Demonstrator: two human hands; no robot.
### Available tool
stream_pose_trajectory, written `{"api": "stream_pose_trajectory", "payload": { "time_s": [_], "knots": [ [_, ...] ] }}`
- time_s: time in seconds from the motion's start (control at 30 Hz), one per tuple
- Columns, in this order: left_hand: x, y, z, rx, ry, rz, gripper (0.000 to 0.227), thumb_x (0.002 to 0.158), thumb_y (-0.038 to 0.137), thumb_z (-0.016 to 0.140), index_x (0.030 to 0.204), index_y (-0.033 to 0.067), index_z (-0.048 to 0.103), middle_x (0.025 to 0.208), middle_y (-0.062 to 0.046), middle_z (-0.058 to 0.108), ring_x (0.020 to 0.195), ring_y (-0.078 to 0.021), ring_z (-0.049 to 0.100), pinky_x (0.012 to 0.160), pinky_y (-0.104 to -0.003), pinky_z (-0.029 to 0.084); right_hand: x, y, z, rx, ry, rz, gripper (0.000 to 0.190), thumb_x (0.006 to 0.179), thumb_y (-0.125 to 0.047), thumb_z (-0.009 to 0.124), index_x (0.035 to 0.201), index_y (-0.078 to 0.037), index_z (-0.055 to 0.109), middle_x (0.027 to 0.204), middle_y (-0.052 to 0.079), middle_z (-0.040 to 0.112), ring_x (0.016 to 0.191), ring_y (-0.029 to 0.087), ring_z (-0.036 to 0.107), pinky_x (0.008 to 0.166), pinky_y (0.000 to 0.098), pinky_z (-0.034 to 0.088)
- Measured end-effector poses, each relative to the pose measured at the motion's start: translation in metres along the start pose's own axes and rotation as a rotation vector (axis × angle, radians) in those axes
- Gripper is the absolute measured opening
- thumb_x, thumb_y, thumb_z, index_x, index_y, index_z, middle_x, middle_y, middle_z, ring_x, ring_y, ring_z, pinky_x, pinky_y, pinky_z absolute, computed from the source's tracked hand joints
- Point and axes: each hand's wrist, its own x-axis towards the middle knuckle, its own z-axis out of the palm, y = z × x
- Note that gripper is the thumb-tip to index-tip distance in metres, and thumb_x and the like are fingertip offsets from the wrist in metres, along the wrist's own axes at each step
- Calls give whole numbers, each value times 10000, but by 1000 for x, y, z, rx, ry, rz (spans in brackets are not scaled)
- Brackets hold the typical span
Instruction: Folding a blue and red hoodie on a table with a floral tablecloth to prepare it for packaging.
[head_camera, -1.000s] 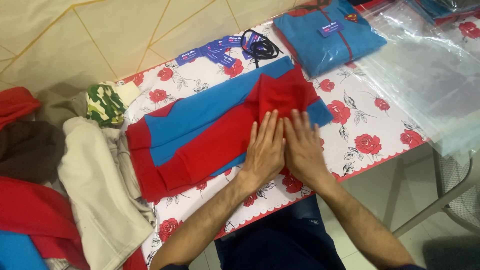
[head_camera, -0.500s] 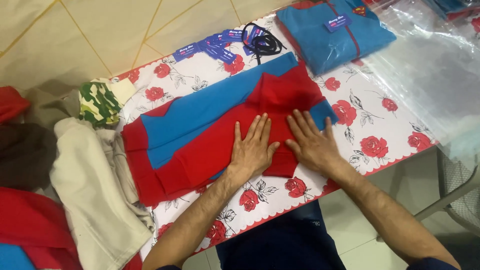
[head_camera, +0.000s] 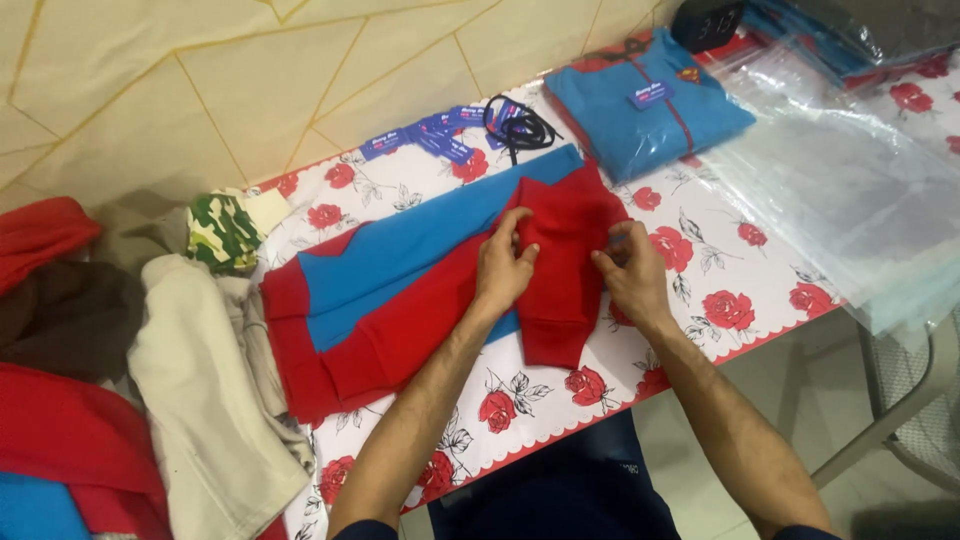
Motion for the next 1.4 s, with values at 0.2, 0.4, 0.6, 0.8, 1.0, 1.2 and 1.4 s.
{"api": "stream_pose_trajectory", "payload": {
  "time_s": [0.2,0.4,0.6,0.8,1.0,1.2,1.4],
  "knots": [
    [-33,19,-32,47,-18,136,374,860,115,750,1195,280,739,798,-24,616,835,-202,677,759,-379,562,-28,-11,-33,107,-88,-192,322,853,-10,808,1154,-91,724,830,103,723,808,291,742,723,399,599],
    [-83,8,-40,284,-165,203,294,883,137,706,1174,149,742,888,-93,656,912,-320,659,793,-441,535,-75,-38,-47,-21,-239,-154,386,851,15,756,1228,-63,739,872,178,762,847,347,757,789,460,610],
    [-118,1,-34,601,-182,336,145,910,224,681,925,101,758,945,-72,494,986,-316,510,812,-441,434,-98,-60,-52,-337,-418,-111,274,880,-28,720,1150,-39,771,900,167,741,890,325,724,804,420,596],
    [-104,50,-14,677,-25,660,305,945,125,601,1198,-30,673,1484,-261,462,1416,-420,418,1099,-535,369,-91,-45,-26,-511,-170,-405,284,1015,-308,617,1185,-125,753,1157,117,692,1201,300,626,1032,422,487],
    [-87,23,0,855,-274,350,527,1059,251,448,1480,-67,442,1576,-306,366,1499,-452,282,1185,-656,177,-77,-40,9,-700,-530,-344,601,1104,-412,328,1580,-46,341,1661,218,273,1532,432,202,1199,652,143],
    [-97,34,-11,847,-423,199,664,1077,431,363,1567,-12,292,1613,-321,245,1531,-443,184,1171,-696,133,-66,-42,-12,-869,-728,-181,725,1053,-610,161,1640,-185,166,1723,88,91,1583,293,57,1220,629,-20],
    [-82,-9,0,744,-176,341,480,1018,396,512,1370,81,597,1257,-131,628,1261,-287,587,1078,-577,369,-52,-45,-26,-820,-525,-265,531,1046,-539,416,1378,-181,623,1501,70,558,1432,249,481,1211,705,118]
  ]
}}
